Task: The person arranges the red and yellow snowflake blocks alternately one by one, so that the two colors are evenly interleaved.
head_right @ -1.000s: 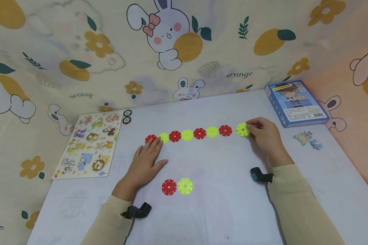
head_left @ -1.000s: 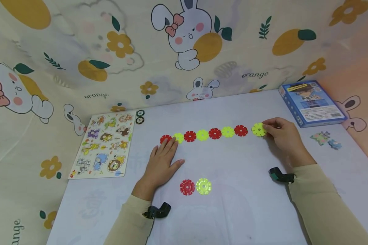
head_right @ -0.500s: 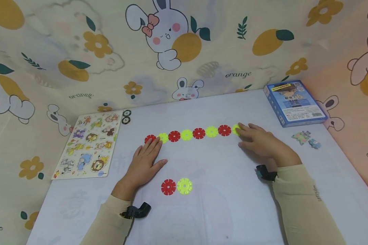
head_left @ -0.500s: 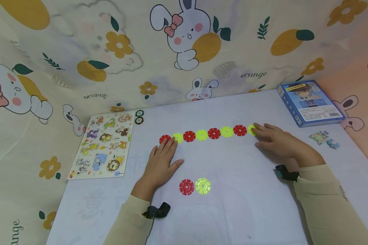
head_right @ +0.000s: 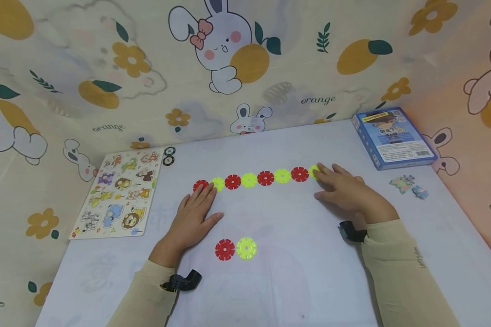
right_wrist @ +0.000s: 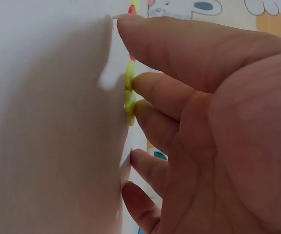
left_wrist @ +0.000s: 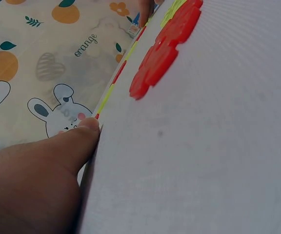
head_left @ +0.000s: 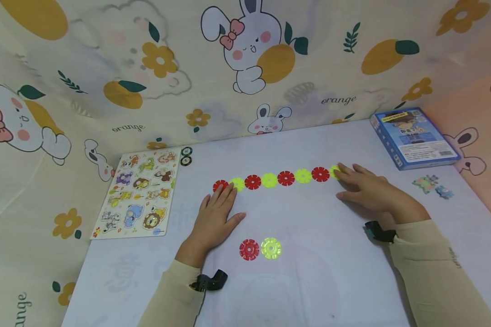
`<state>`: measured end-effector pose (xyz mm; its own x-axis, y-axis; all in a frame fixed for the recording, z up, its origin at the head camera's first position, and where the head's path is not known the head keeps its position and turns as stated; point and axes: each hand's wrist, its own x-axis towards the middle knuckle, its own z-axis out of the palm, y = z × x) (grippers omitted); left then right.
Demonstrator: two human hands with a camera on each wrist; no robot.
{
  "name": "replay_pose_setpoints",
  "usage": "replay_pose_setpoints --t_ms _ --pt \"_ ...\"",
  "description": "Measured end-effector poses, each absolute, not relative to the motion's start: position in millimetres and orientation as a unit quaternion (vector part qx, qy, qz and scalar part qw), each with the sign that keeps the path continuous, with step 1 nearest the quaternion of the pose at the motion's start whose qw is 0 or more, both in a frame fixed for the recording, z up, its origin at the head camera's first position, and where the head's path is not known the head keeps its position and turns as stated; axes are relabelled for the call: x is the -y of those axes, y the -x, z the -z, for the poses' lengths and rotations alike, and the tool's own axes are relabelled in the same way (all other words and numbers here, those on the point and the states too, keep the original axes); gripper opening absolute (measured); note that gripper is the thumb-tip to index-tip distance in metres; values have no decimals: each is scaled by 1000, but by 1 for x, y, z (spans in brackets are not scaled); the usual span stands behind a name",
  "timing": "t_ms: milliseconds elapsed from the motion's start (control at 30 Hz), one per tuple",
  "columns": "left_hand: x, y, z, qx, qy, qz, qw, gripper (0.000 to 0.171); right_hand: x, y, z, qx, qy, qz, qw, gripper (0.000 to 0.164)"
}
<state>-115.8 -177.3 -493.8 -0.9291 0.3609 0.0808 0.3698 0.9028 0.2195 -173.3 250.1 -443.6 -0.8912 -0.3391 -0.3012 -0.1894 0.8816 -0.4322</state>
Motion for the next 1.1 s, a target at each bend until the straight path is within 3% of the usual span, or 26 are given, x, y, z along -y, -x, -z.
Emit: replay_pose_setpoints --t_ms 267,500,767,1100 --pt "177 115 492 976 186 116 15 77 -249 174 439 -944 133 255 160 78" --pt "178 116 494 975 188 115 20 77 -224 166 423 -864 145 468 116 54" --pt "178 117 494 975 188 115 19 77 -160 142 422 -754 237 586 178 47" --pt "177 117 495 978 181 103 13 78 -82 101 459 -772 331 491 232 66"
